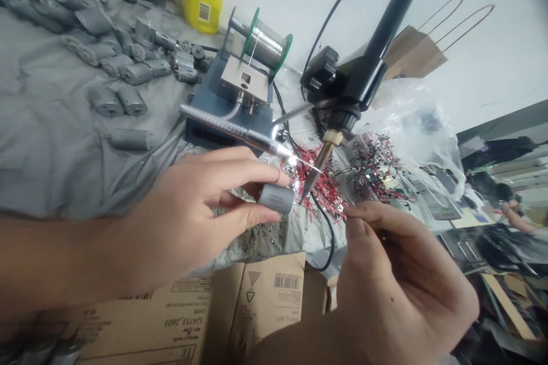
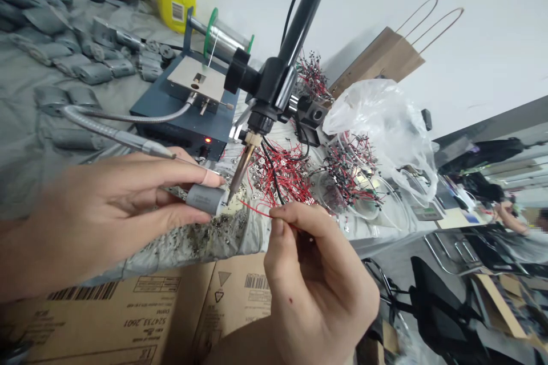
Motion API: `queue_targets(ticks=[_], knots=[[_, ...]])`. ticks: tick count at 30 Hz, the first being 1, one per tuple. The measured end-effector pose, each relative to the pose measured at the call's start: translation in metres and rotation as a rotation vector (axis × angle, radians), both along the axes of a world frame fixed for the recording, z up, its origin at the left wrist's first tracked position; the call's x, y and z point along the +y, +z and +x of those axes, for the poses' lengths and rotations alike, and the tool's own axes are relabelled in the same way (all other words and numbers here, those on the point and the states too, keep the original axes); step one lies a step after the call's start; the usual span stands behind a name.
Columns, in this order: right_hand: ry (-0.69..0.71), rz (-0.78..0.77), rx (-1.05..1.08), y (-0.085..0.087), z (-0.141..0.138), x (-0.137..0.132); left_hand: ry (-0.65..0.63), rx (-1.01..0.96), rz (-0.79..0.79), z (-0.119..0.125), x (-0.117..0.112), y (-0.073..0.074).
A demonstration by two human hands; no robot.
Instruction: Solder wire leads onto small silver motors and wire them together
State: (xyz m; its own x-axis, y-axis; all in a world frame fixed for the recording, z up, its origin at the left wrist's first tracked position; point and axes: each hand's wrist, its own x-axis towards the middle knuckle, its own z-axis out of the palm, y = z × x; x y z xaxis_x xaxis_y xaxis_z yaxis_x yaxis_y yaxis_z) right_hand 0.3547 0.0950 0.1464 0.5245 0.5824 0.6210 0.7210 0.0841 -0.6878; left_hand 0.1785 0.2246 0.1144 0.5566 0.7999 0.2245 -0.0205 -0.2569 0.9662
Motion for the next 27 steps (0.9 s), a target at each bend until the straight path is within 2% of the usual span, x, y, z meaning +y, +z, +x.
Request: queue_targets(ticks=[11,27], knots=[[0.031,-0.1,-0.093,0.0019,0.0004,-0.0058,-0.006,0.024,0.054,0.0001,0.0015,0.0003],[0.049,-0.105,-0.109,0.0033,0.003,-0.0054,-0.007,0.017,0.083,0.0005,0.0009,-0.0007]])
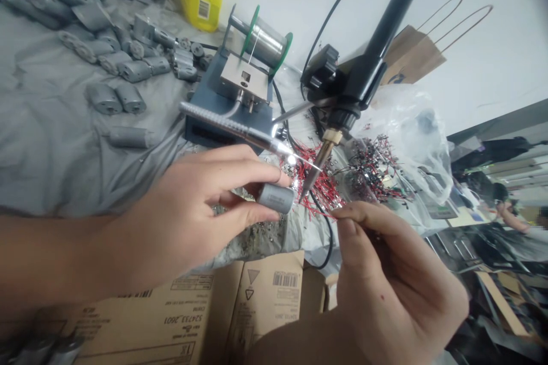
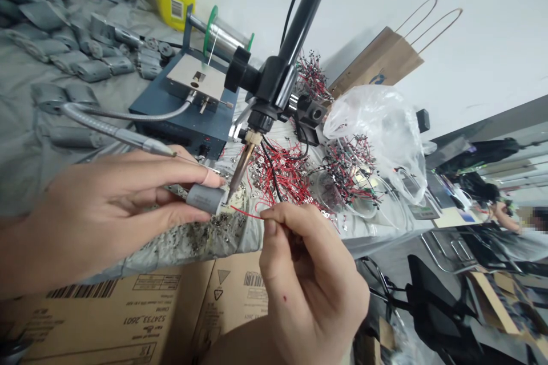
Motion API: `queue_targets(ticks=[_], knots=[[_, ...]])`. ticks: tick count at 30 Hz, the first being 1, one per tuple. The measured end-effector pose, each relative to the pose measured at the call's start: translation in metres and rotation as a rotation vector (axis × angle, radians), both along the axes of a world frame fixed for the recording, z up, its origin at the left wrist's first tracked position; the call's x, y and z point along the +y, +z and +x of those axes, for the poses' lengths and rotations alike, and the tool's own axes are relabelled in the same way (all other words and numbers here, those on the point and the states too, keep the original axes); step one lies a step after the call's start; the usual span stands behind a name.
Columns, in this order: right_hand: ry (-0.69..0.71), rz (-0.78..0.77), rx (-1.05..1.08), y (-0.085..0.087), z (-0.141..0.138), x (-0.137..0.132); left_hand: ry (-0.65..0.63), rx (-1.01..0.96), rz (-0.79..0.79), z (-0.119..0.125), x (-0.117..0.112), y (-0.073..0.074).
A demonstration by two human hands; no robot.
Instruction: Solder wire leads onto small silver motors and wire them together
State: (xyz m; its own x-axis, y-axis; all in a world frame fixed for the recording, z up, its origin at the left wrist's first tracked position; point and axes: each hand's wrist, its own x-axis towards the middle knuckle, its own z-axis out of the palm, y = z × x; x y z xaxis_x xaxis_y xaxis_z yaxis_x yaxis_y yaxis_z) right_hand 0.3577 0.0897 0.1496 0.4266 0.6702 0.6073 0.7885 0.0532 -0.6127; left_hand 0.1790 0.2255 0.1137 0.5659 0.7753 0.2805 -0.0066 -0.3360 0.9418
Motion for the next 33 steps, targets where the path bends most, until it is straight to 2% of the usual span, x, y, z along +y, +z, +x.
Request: queue_targets(ticks=[5,23,33], knots=[[-0.003,0.071,0.01,-0.0029,-0.0025,0.0051,0.028,-0.012,0.095,-0.0005,0.0008,-0.0006],[0.015,0.006,0.004,-0.0061,0.0004,0.0003,0.079,0.044,0.307,-0.0028,-0.0021,0.0005],[0.004,0.042,0.007,-0.0069,-0.0004,0.0009,0.088,0.06,0.333,-0.0023,-0.0009,0.0005]])
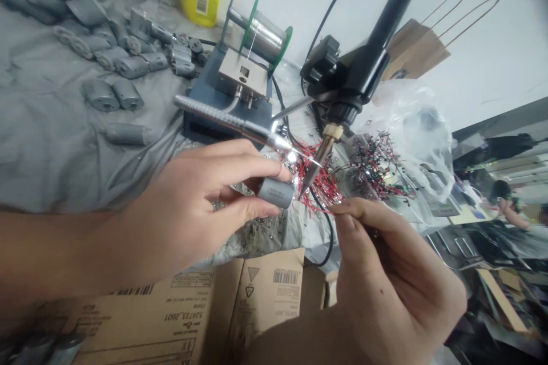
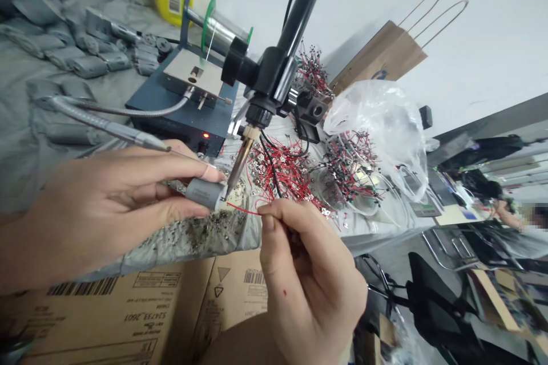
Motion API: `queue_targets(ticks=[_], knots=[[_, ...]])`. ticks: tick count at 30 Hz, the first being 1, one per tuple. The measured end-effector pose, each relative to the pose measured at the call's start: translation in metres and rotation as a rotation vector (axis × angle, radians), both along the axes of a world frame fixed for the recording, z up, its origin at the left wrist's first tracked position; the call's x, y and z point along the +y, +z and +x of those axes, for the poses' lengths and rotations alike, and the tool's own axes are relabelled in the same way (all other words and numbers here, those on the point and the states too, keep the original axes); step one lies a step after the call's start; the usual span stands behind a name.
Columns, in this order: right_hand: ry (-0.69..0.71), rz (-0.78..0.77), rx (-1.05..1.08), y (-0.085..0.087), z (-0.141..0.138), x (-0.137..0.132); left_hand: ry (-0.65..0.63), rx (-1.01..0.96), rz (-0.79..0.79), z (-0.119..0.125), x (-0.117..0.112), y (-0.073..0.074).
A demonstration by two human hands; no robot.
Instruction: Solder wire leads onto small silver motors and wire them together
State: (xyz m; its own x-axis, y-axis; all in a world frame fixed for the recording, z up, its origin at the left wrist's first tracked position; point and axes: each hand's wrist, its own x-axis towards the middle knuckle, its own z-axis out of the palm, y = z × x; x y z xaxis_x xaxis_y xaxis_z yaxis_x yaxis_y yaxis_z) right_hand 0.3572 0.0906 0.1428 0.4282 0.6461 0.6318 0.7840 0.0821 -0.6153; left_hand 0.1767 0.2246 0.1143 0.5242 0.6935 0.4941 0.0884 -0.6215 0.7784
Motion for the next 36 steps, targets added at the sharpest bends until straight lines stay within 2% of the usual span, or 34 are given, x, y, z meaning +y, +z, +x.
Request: queue_targets(ticks=[12,20,36], knots=[[-0.019,-0.009,-0.012,0.0001,-0.003,0.0038,-0.037,-0.025,-0.036,0.0008,0.0013,0.0007],[-0.01,-0.002,-0.015,0.0019,-0.0029,0.0053,0.033,0.038,0.02,-0.0004,0.0005,-0.0008],[-0.033,-0.008,-0.04,0.0003,-0.0032,0.0036,0.017,0.043,0.008,0.0,-0.0001,0.0026]])
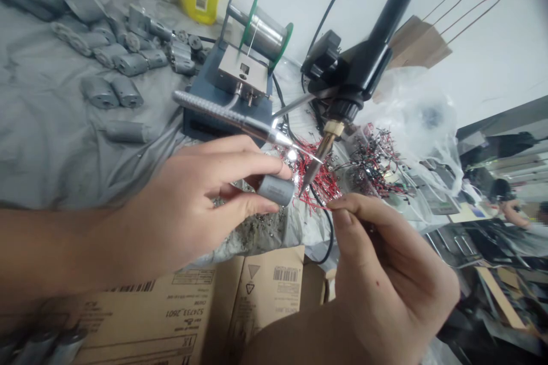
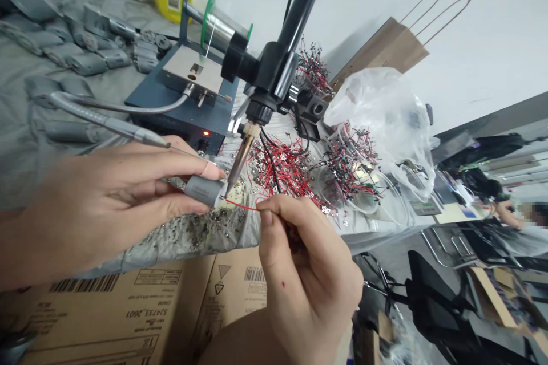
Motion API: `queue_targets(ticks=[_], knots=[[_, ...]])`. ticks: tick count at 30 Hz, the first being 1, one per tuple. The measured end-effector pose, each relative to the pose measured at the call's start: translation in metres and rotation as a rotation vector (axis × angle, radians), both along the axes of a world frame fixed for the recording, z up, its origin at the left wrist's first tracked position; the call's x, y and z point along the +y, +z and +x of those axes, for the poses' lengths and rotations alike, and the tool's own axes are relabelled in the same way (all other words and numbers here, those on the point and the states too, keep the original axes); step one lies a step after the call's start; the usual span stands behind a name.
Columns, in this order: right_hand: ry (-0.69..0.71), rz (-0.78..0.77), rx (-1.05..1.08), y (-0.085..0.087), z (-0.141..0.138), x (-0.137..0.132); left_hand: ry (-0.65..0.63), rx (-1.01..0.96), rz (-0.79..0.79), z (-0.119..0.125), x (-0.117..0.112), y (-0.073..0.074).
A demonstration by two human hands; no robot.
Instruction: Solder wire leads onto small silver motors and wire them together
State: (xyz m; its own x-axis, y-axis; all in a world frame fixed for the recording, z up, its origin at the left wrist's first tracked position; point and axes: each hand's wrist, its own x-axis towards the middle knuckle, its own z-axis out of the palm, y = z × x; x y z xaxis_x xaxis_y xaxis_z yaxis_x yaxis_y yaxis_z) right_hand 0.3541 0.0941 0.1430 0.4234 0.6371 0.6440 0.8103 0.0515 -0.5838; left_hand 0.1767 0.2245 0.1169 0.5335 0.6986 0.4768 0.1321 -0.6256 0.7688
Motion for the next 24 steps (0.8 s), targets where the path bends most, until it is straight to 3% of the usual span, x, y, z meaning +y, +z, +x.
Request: queue_targets(ticks=[24], knots=[[-0.001,-0.013,0.051,-0.0022,0.0016,0.0,0.014,-0.029,-0.018,0.0005,0.0002,0.0015]])
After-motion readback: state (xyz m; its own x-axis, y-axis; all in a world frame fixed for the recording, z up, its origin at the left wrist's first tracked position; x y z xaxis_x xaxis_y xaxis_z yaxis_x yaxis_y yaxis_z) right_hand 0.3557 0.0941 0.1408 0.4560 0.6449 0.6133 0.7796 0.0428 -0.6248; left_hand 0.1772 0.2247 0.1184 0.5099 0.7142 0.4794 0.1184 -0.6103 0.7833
